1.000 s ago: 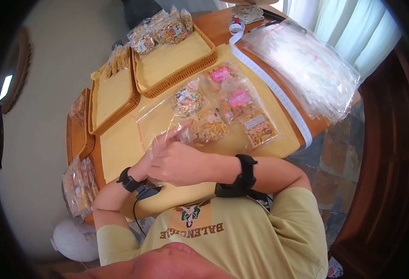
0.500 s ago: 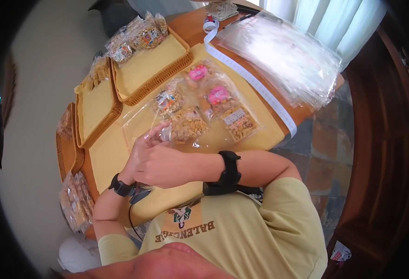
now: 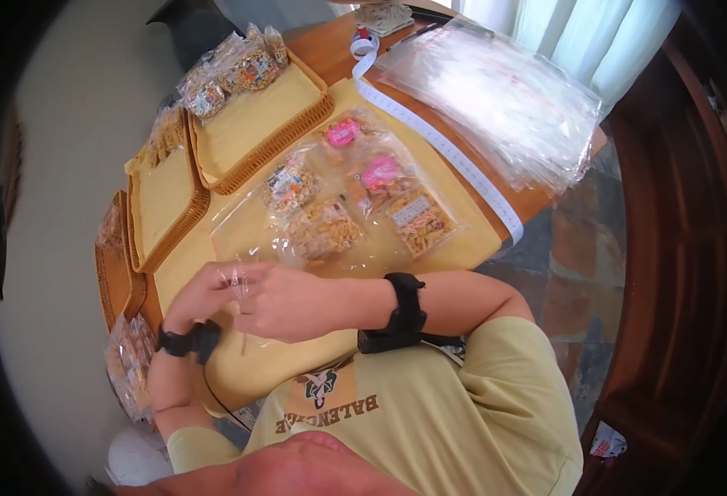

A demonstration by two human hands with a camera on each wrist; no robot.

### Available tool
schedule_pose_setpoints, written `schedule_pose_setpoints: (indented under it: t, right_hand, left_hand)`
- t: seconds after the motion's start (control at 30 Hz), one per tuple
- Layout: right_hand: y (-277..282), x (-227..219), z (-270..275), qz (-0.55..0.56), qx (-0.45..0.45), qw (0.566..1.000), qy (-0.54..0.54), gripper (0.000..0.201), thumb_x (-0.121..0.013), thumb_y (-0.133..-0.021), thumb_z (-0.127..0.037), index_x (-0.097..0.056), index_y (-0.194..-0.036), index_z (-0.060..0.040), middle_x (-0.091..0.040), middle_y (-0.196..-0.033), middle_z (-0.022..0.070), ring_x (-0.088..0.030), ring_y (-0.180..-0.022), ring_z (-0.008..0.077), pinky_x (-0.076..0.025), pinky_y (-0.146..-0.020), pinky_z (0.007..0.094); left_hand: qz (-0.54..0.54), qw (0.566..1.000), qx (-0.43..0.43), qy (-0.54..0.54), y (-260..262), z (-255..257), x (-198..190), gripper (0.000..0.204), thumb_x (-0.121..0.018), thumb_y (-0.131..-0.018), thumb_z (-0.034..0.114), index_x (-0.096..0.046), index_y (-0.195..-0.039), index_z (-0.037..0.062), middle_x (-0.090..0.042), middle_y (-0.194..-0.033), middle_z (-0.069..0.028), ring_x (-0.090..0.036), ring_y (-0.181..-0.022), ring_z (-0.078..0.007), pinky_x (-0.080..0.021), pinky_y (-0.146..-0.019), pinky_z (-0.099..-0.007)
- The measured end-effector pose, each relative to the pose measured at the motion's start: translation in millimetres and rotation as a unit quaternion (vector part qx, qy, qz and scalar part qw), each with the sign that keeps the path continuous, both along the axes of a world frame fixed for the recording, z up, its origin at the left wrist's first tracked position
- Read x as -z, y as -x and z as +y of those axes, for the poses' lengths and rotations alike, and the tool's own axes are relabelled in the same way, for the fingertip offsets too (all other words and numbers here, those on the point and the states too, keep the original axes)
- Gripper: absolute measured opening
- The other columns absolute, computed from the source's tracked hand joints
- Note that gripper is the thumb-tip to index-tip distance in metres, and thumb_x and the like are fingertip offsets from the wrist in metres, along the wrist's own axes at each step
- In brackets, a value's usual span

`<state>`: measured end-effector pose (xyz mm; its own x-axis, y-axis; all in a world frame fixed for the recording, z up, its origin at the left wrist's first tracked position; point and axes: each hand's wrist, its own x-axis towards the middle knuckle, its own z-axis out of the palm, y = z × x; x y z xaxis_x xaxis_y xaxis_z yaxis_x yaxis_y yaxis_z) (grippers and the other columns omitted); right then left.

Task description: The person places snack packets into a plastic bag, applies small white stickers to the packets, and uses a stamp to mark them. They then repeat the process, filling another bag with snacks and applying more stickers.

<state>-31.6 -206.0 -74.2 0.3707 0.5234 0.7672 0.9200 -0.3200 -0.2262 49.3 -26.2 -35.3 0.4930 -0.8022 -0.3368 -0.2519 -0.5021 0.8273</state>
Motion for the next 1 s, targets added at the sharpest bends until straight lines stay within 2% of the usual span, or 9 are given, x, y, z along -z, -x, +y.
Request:
schedule_pose_setpoints:
  t: [0.07, 0.13, 0.33, 0.4, 0.5, 0.57, 0.73, 0.83, 1.0]
  right_hand:
    - [0, 3, 2, 0.012, -0.007, 0.999, 0.038, 0.012, -0.055, -0.064, -0.013, -0.046, -0.066, -0.0056, -0.046, -0.060, 0.0038, -0.052, -0.059, 0.0178, -0.043, -0.046, 0.0284]
    - [2, -1, 2, 0.011, -0.006, 0.999, 0.047, 0.012, -0.055, -0.064, -0.013, -0.046, -0.067, -0.0057, -0.045, -0.060, 0.0037, -0.052, -0.059, 0.0174, -0.042, -0.046, 0.0282]
    - [2, -2, 0, 0.011, -0.013, 0.998, 0.068, 0.012, -0.055, -0.064, -0.013, -0.045, -0.067, -0.0061, -0.044, -0.060, 0.0031, -0.051, -0.058, 0.0166, -0.042, -0.046, 0.0272]
    - [2, -2, 1, 0.013, -0.009, 0.998, 0.068, 0.013, -0.055, -0.064, -0.013, -0.045, -0.067, -0.0061, -0.044, -0.060, 0.0030, -0.051, -0.058, 0.0166, -0.042, -0.046, 0.0270]
    - [1, -1, 0, 0.019, -0.004, 0.999, 0.051, 0.013, -0.055, -0.064, -0.013, -0.045, -0.069, -0.0058, -0.045, -0.060, 0.0034, -0.051, -0.058, 0.0168, -0.043, -0.047, 0.0272]
    - [1, -1, 1, 0.031, -0.024, 0.998, 0.041, 0.013, -0.055, -0.064, -0.013, -0.046, -0.069, -0.0054, -0.046, -0.061, 0.0038, -0.052, -0.059, 0.0173, -0.043, -0.047, 0.0273]
    - [5, -6, -2, 0.042, -0.016, 0.998, 0.052, 0.013, -0.055, -0.064, -0.013, -0.047, -0.068, -0.0043, -0.049, -0.063, 0.0035, -0.054, -0.061, 0.0171, -0.043, -0.048, 0.0273]
    - [7, -4, 1, 0.040, -0.004, 0.998, 0.056, 0.012, -0.056, -0.063, -0.013, -0.049, -0.068, -0.0040, -0.050, -0.062, 0.0030, -0.055, -0.061, 0.0164, -0.044, -0.048, 0.0272]
    - [7, -2, 4, 0.030, 0.000, 0.998, 0.048, 0.010, -0.056, -0.063, -0.012, -0.051, -0.066, -0.0043, -0.050, -0.060, 0.0020, -0.055, -0.060, 0.0158, -0.044, -0.048, 0.0269]
  left_hand:
    - [0.004, 0.997, 0.038, -0.071, -12, 20, -25, 0.035, -0.054, -0.083, 0.006, -0.054, -0.118, 0.0055, -0.060, -0.075, -0.0008, -0.055, -0.066, -0.0063, -0.046, -0.065, -0.0202]
    - [0.033, 0.992, -0.037, -0.120, -22, 31, -51, 0.027, -0.053, -0.085, 0.006, -0.059, -0.111, 0.0029, -0.062, -0.080, -0.0032, -0.058, -0.067, -0.0071, -0.048, -0.062, -0.0210]
    - [-0.203, 0.970, -0.126, -0.050, -112, -12, -64, 0.021, -0.053, -0.084, 0.010, -0.058, -0.104, 0.0031, -0.062, -0.078, -0.0045, -0.057, -0.059, -0.0083, -0.047, -0.052, -0.0213]
    - [-0.366, 0.919, -0.112, -0.099, -148, -39, -51, 0.023, -0.056, -0.082, 0.014, -0.057, -0.101, 0.0023, -0.064, -0.082, -0.0080, -0.062, -0.065, -0.0175, -0.050, -0.058, -0.0269]
    - [-0.439, 0.892, -0.082, -0.072, -209, -72, -24, 0.035, -0.059, -0.079, 0.016, -0.052, -0.110, 0.0025, -0.061, -0.099, -0.0137, -0.060, -0.090, -0.0289, -0.048, -0.078, -0.0348]
    - [-0.587, 0.807, -0.010, -0.059, -233, -96, -13, 0.050, -0.061, -0.077, 0.017, -0.043, -0.123, 0.0043, -0.050, -0.120, -0.0181, -0.045, -0.114, -0.0332, -0.036, -0.095, -0.0388]
    - [-0.587, 0.805, 0.010, -0.080, -282, -136, 0, 0.067, -0.064, -0.075, 0.018, -0.031, -0.133, 0.0062, -0.038, -0.131, -0.0225, -0.038, -0.120, -0.0337, -0.032, -0.100, -0.0376]
    - [-0.507, 0.860, -0.021, -0.061, -287, -147, -1, 0.068, -0.065, -0.074, 0.019, -0.032, -0.132, 0.0053, -0.041, -0.127, -0.0231, -0.043, -0.114, -0.0366, -0.038, -0.094, -0.0384]
    - [-0.553, 0.805, -0.128, -0.171, -283, -158, 7, 0.065, -0.070, -0.069, 0.026, -0.041, -0.123, 0.0039, -0.047, -0.119, -0.0209, -0.049, -0.106, -0.0345, -0.043, -0.086, -0.0410]
